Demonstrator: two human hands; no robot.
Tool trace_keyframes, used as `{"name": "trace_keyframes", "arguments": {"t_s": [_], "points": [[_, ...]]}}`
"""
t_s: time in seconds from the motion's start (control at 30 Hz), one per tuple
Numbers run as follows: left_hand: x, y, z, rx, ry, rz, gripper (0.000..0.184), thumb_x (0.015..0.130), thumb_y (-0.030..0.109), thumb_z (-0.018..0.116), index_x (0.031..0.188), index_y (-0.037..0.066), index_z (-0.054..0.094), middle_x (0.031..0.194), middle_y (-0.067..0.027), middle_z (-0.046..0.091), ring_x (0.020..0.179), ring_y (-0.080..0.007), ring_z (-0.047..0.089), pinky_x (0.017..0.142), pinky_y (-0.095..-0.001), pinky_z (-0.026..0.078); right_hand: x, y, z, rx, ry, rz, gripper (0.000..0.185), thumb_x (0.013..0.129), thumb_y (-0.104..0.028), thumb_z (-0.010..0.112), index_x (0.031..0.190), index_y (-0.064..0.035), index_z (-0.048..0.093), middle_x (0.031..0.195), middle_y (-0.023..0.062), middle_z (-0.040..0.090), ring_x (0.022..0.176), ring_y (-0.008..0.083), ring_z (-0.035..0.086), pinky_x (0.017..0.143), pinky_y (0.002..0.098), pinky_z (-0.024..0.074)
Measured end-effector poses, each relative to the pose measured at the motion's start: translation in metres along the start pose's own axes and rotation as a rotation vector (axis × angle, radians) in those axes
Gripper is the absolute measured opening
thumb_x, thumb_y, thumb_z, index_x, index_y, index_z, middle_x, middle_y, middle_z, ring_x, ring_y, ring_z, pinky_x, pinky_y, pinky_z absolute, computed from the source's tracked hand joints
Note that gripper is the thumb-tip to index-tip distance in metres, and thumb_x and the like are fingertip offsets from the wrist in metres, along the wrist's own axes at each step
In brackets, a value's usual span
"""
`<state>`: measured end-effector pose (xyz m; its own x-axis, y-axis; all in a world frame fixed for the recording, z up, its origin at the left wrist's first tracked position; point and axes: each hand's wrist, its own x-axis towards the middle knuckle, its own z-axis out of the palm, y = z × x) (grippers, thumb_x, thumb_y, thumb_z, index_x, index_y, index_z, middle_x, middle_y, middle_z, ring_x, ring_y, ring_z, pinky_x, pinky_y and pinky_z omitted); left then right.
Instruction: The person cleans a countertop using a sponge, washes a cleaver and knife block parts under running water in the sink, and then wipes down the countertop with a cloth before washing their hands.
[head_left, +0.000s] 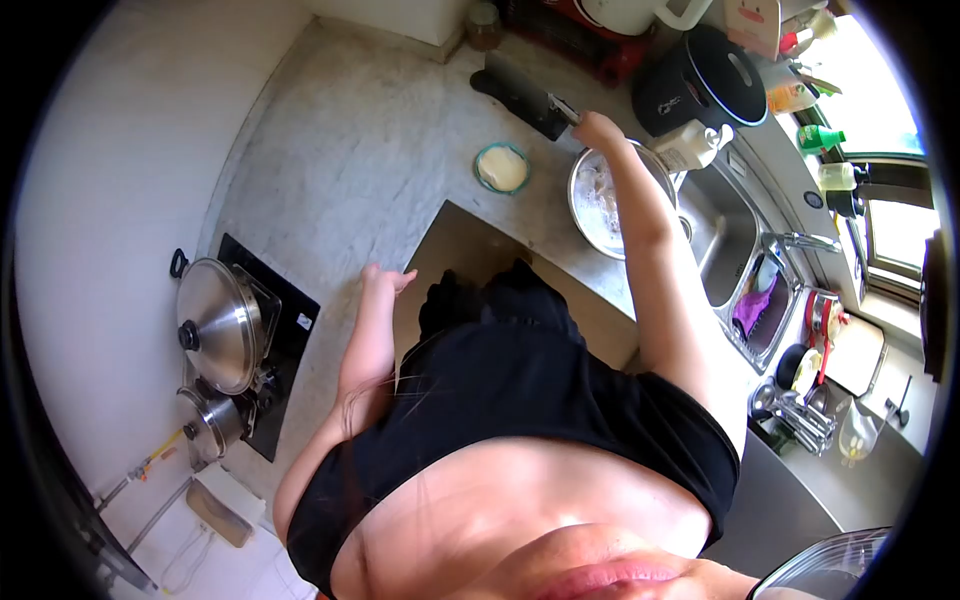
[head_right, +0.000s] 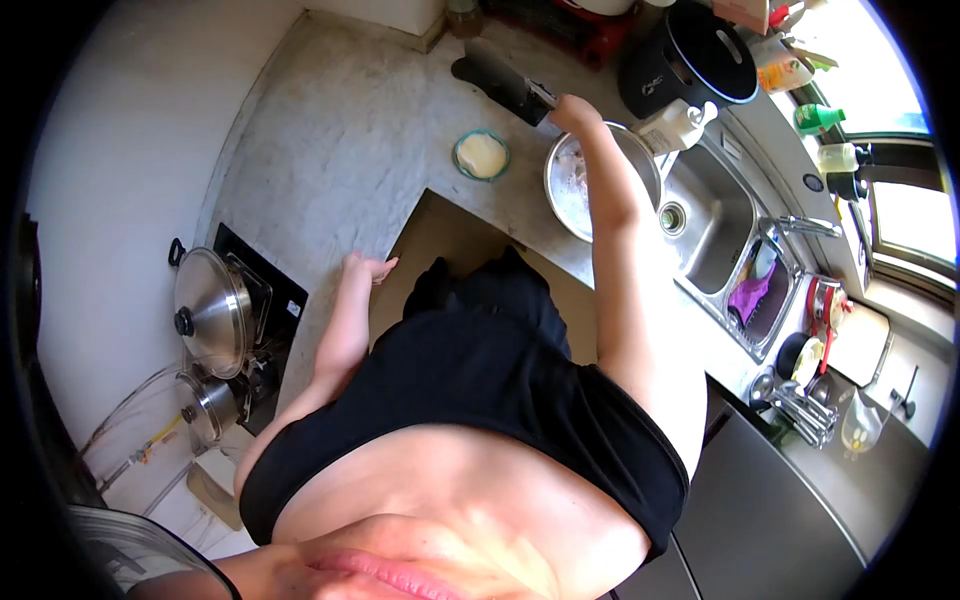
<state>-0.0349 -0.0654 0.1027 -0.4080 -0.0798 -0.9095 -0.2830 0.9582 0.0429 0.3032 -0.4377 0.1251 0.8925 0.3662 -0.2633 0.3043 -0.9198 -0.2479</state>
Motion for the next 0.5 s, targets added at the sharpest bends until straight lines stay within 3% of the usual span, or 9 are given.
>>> {"name": "trace_keyframes", "arguments": {"t_s": [0.1, 0.2, 0.3, 0.37, 0.4, 0.43, 0.5], "points": [[-0.003, -0.015, -0.022, 0.124, -0.432, 0.028, 0.070, 0.088, 0.030, 0.052, 0.146, 0.005, 0.022, 0.153, -0.0140, 0.020, 0.139, -0.0271, 0.030, 0.110, -0.0612, 0.023, 0.009, -0.005, -0.028, 0.438, -0.231, 0.069, 0.035, 0.079, -0.035, 0.067, 0.069, -0.0007, 0.066, 0.067, 0.0140, 0.066, 0.060, 0.0242, 0.064, 0.063, 0.0359, 0.0508], [-0.019, -0.042, -0.020, 0.338, -0.661, 0.097, 0.059, 0.087, 0.028, 0.053, 0.139, 0.006, 0.037, 0.143, -0.0120, 0.038, 0.130, -0.0246, 0.041, 0.105, -0.0593, 0.029, 0.017, -0.012, -0.031, 0.783, -0.168, 0.125, 0.044, 0.080, -0.040, 0.069, 0.061, -0.0002, 0.063, 0.057, 0.0093, 0.061, 0.050, 0.0190, 0.058, 0.055, 0.0327, 0.0480], [-0.056, -0.083, -0.008, 0.715, -0.971, 0.405, 0.049, 0.086, 0.030, 0.056, 0.129, 0.009, 0.048, 0.130, -0.0083, 0.054, 0.118, -0.0209, 0.050, 0.098, -0.0516, 0.037, 0.002, -0.016, -0.039, 0.869, -0.155, 0.045, 0.046, 0.083, -0.040, 0.066, 0.061, 0.0000, 0.061, 0.057, 0.0088, 0.061, 0.052, 0.0167, 0.059, 0.054, 0.0305, 0.0475], [-0.092, -0.115, 0.003, 0.926, -1.151, 0.547, 0.039, 0.087, 0.032, 0.058, 0.121, 0.014, 0.054, 0.116, -0.0041, 0.062, 0.108, -0.0169, 0.055, 0.091, -0.0407, 0.040, -0.020, -0.021, -0.025, 0.991, -0.017, 0.077, 0.040, 0.084, -0.036, 0.066, 0.069, 0.0010, 0.061, 0.060, 0.0081, 0.062, 0.054, 0.0161, 0.059, 0.055, 0.0305, 0.0479], [-0.110, -0.131, 0.009, 1.042, -1.253, 0.611, 0.039, 0.089, 0.032, 0.057, 0.123, 0.013, 0.053, 0.116, -0.0044, 0.061, 0.108, -0.0172, 0.055, 0.090, -0.0397, 0.041, -0.044, -0.036, -0.030, 1.127, 0.032, 0.085, 0.034, 0.084, -0.032, 0.068, 0.082, 0.0013, 0.061, 0.065, 0.0073, 0.063, 0.059, 0.0139, 0.061, 0.056, 0.0312, 0.0485], [-0.127, -0.148, 0.013, 1.160, -1.353, 0.671, 0.038, 0.092, 0.032, 0.055, 0.125, 0.013, 0.052, 0.117, -0.0047, 0.061, 0.108, -0.0176, 0.056, 0.088, -0.0387, 0.042, -0.067, -0.051, -0.033, 1.062, 0.106, 0.055, 0.030, 0.085, -0.027, 0.066, 0.094, 0.0013, 0.058, 0.073, 0.0119, 0.065, 0.062, 0.0197, 0.063, 0.057, 0.0341, 0.0497], [-0.159, -0.189, 0.021, 1.286, -1.392, 0.811, 0.037, 0.094, 0.032, 0.054, 0.125, 0.011, 0.052, 0.111, -0.0018, 0.062, 0.102, -0.0150, 0.056, 0.084, -0.0383, 0.042, -0.101, -0.075, -0.026, 0.606, 0.357, 0.000, 0.030, 0.086, -0.023, 0.063, 0.102, 0.0017, 0.054, 0.078, 0.0196, 0.065, 0.066, 0.0331, 0.064, 0.060, 0.0421, 0.0512]]}}
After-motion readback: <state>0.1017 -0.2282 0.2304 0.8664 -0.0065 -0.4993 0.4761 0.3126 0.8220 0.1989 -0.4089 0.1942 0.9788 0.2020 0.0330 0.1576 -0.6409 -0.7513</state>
